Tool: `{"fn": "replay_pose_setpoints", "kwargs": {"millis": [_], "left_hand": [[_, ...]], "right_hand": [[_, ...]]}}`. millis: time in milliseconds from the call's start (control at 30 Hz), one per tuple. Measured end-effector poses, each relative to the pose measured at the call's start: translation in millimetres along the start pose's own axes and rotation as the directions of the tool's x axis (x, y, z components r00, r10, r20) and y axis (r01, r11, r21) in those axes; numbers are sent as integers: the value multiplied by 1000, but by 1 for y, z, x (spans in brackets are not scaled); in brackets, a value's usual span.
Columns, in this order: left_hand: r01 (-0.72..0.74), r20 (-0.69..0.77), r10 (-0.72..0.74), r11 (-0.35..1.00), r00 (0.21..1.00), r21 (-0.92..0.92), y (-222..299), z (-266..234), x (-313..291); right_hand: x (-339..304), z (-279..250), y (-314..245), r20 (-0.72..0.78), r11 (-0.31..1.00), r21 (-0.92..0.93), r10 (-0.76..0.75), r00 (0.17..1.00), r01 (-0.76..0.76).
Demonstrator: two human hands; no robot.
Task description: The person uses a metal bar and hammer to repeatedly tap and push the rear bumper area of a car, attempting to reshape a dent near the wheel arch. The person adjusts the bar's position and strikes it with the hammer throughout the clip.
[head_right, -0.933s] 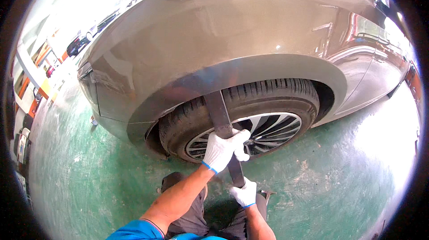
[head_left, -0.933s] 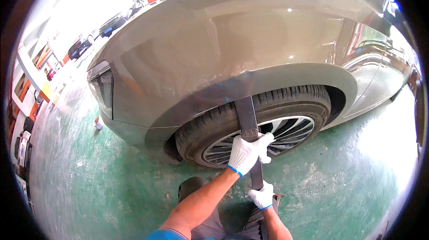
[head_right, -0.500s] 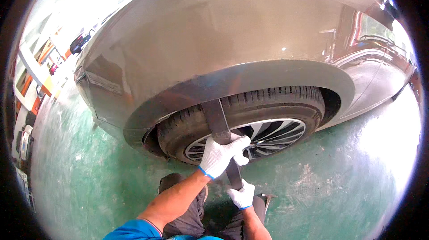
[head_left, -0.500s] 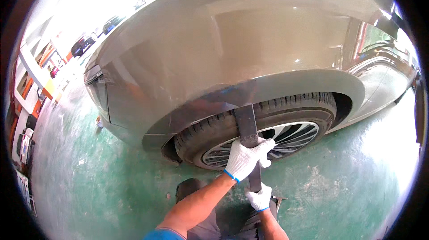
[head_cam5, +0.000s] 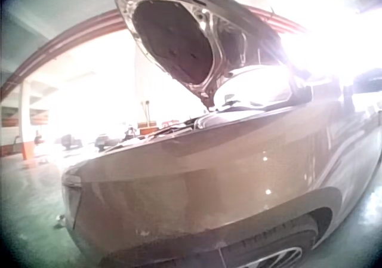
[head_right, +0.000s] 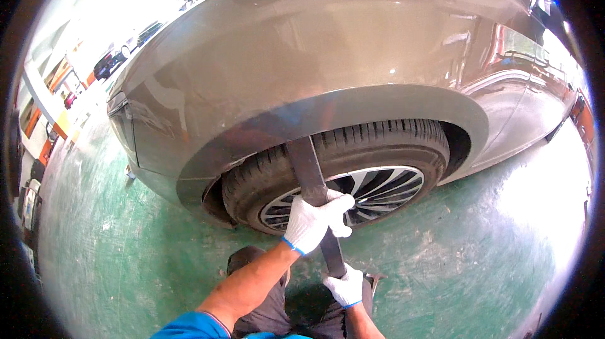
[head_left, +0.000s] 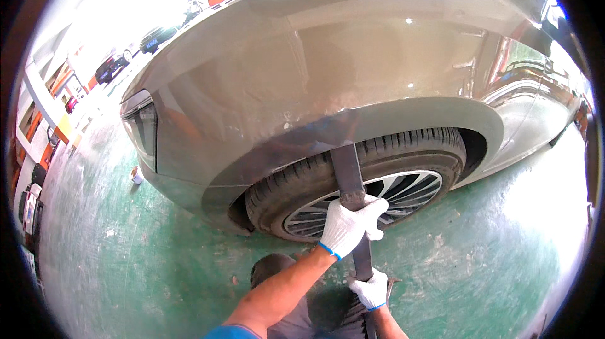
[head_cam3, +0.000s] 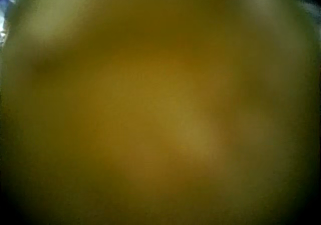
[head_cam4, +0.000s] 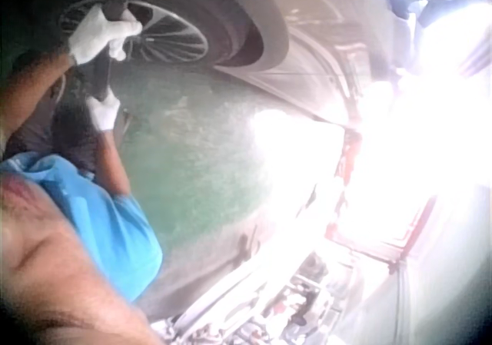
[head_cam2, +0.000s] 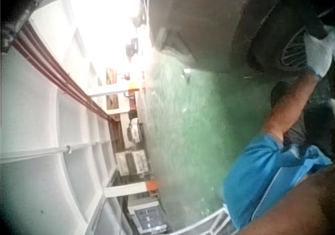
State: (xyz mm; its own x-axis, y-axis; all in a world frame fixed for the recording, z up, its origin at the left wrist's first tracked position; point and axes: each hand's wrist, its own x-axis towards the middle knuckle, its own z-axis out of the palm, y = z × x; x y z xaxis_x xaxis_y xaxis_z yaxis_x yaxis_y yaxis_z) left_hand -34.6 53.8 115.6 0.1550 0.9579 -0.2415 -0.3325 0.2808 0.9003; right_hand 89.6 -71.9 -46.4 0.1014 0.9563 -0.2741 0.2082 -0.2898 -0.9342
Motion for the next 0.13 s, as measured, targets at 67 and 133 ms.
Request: {"fn": "replay_pose_setpoints", "kwargs": {"millis": [67,133], "left_hand": [[-16,31,17,999,999,-51,-5,-1,2],[-19,79,29,991,996,-129,-12,-1,5]], "right_hand": [[-5,-8,-5,6,999,-22,-30,1000,30],[-4,-12,-2,16,999,11,-30,999,30]]}}
